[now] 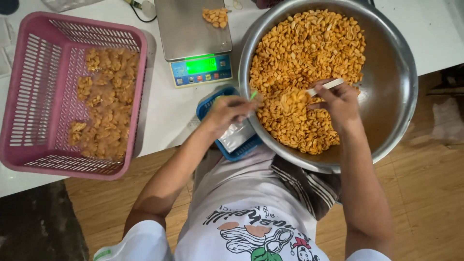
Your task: The person is portioning snacks by scooping them from a large metal bowl, weighing them on a digital scale, and placing the measured amounts into a plastic basket.
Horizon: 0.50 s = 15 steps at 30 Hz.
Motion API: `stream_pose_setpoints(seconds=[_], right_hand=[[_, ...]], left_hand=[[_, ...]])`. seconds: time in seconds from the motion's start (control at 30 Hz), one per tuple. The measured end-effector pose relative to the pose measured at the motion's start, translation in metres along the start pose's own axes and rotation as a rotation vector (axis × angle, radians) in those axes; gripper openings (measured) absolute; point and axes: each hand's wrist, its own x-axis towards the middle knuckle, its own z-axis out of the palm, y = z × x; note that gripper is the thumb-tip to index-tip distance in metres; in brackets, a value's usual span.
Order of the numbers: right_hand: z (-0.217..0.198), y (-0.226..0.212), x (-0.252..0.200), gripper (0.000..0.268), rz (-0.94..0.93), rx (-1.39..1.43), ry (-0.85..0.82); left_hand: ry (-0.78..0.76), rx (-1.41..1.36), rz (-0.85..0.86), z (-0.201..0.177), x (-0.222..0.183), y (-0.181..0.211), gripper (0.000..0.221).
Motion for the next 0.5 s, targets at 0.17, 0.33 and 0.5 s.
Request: stream_pose_setpoints(seconds=[0.17,0.33,0.5], right_hand=[[0.02,-0.056,-0.026,0.008,-0.362,-0.029,0.058],[0.028,-0.053,-0.026,0.003,-0.825,-0.577,0.016],[0.025,-0.056,-0.031,0.007,-0.998,-0.751,-0.007]], left_hand=[[-0.126,0.093,0.113,0.03,0.022,-0.001,0.014],[-0.203,0.348,0.248,0.043,0.042,-0.012,0.039],[-0.36,0.386,0.331,0.038,0.062,-0.03,0.056]])
